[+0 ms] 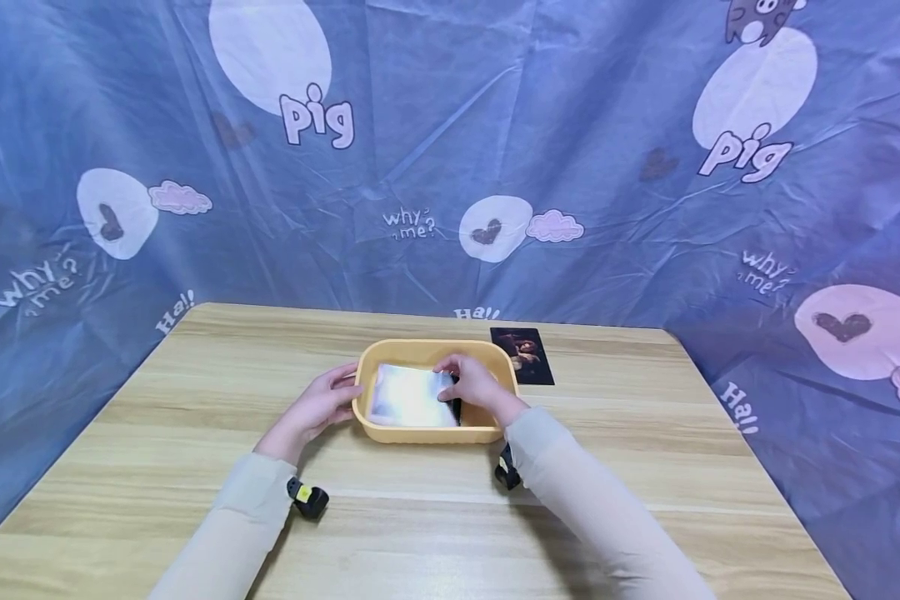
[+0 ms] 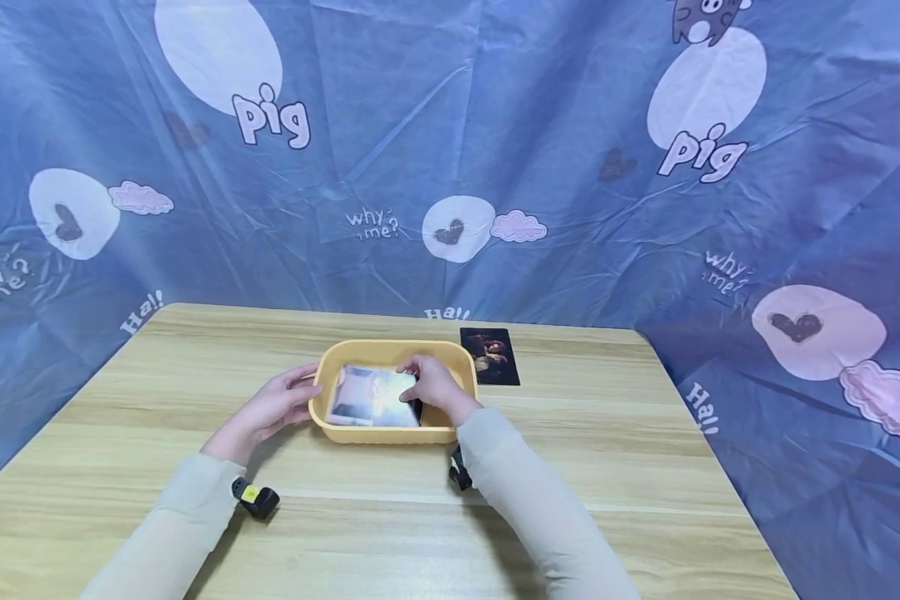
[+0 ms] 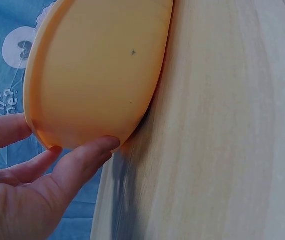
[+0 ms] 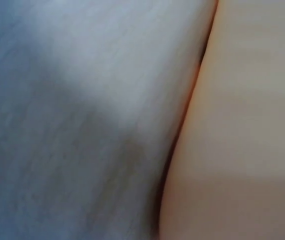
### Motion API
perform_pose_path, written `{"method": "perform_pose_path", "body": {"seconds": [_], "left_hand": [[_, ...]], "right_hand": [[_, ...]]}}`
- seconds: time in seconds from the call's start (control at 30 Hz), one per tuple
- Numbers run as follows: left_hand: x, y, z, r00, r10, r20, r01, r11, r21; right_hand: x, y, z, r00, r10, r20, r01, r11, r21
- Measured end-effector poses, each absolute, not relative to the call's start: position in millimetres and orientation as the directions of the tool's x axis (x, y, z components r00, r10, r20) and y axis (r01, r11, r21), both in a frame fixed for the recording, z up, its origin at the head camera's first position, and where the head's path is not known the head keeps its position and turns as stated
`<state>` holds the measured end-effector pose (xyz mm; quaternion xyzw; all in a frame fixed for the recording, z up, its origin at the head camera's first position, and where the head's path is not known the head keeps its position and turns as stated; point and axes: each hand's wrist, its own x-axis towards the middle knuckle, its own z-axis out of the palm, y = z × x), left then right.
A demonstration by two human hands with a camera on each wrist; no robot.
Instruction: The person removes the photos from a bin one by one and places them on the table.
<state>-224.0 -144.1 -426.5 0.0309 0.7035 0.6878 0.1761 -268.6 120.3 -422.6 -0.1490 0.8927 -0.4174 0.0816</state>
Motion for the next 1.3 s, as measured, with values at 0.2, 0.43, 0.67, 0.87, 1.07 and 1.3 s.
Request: {"method": "perform_pose_path", "body": {"seconds": [0.2, 0.43, 0.67, 0.87, 1.07, 1.3], "left_hand": [[-223.8, -144.1, -427.4, -0.935, 0.295, -0.196, -0.195, 0.034, 0.98], [-226.1, -141.2, -427.1, -0.932, 0.31, -0.191, -0.19, 0.033, 0.981], [-225.5, -141.2, -426.6, -0.935, 0.289, -0.208, -0.207, 0.034, 0.978], [-225.6, -142.1, -426.8, -0.935, 0.282, -0.215, -0.215, 0.033, 0.976], [-225.9, -144.0, -427.1, -0.938, 0.272, -0.215, -0.212, 0.043, 0.976], [-224.3, -144.8, -426.3, -0.938, 0.272, -0.215, -0.209, 0.051, 0.976]], "right_hand": [[-269.6, 122.4, -418.8, -0.958, -0.283, -0.038, -0.128, 0.546, -0.828], [-272.9, 128.2, -414.1, -0.982, -0.185, -0.04, -0.063, 0.516, -0.854], [-275.5, 135.7, -402.6, -0.995, -0.077, -0.059, 0.02, 0.43, -0.902], [-282.8, 154.8, -382.9, -0.995, -0.009, -0.104, 0.1, 0.192, -0.976], [-287.2, 188.5, -371.0, -0.992, 0.073, -0.107, 0.107, -0.005, -0.994], [-285.8, 238.3, -371.4, -0.973, 0.172, -0.154, 0.114, -0.22, -0.969]]}}
